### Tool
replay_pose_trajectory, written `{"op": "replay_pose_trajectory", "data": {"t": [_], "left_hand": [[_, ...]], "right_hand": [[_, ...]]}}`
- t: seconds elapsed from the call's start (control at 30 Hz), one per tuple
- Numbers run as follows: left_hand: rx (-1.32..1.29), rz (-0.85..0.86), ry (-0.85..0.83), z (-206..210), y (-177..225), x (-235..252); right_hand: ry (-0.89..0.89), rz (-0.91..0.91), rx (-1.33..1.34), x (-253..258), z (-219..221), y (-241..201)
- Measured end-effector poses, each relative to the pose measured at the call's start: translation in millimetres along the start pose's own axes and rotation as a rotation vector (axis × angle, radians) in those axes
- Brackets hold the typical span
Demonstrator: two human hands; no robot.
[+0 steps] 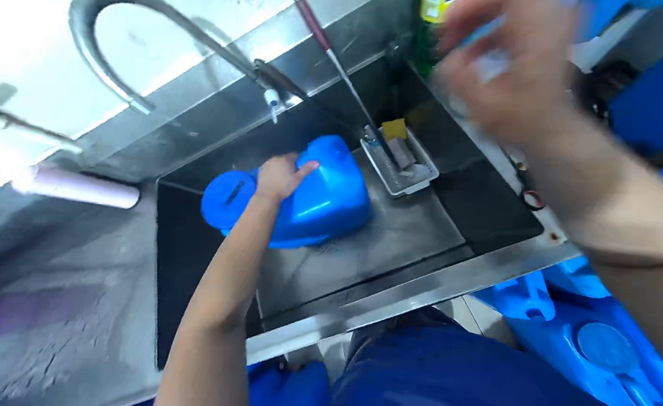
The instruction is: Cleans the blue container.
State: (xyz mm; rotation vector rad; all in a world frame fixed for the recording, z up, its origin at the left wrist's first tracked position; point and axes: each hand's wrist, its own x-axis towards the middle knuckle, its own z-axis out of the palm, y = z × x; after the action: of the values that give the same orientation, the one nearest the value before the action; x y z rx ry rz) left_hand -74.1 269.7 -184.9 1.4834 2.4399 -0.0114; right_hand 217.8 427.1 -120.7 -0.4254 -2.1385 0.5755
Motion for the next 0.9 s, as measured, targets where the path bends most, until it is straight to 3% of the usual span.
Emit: {"op": "replay_pose_trajectory", "data": {"t": [0.03, 0.1, 0.17, 0.2, 0.27, 0.33, 0.43, 0.57, 0.63, 0.73, 0.8, 0.9], "left_hand": [[0.013, 0.032, -0.010, 7, -9, 5], [0.076, 0.096, 0.006, 9, -42, 0], [0.119, 0.060, -0.036, 0, -85, -23], [0.110, 0.049, -0.029, -2, -107, -34], [0.039, 0.005, 0.051, 4, -136, -47], [-0.056, -0.152, 0.145, 15, -138, -48], [-0.093, -0.485, 0.109, 6, -118, -32], [-0.195, -0.630, 0.038, -4, -133, -54], [-0.320, -0.560, -0.008, 2, -130, -102], [-0.234, -0.098, -0.274, 1, -83, -149], [-0.151, 0.212, -0.091, 9, -58, -132], [-0.058, 0.296, 0.111, 25, -48, -53]], "right_hand": [[-0.187, -0.009, 0.036, 4, 41, -13], [-0.569, 0.168, -0.094, 14, 124, -14], [-0.761, 0.438, -0.198, 18, 190, 8], [-0.764, 0.534, -0.219, 18, 208, 18], [-0.696, 0.515, -0.225, 11, 224, 25], [-0.575, 0.242, -0.193, -16, 230, 33], [-0.393, -0.149, -0.073, -62, 227, 36], [-0.222, -0.320, 0.016, -94, 224, 25], [-0.138, -0.285, 0.010, -95, 232, 22], [-0.207, -0.196, 0.096, -81, 224, 19], [-0.333, 0.004, 0.217, -69, 205, 29], [-0.389, 0.520, 0.285, -63, 198, 99]]}}
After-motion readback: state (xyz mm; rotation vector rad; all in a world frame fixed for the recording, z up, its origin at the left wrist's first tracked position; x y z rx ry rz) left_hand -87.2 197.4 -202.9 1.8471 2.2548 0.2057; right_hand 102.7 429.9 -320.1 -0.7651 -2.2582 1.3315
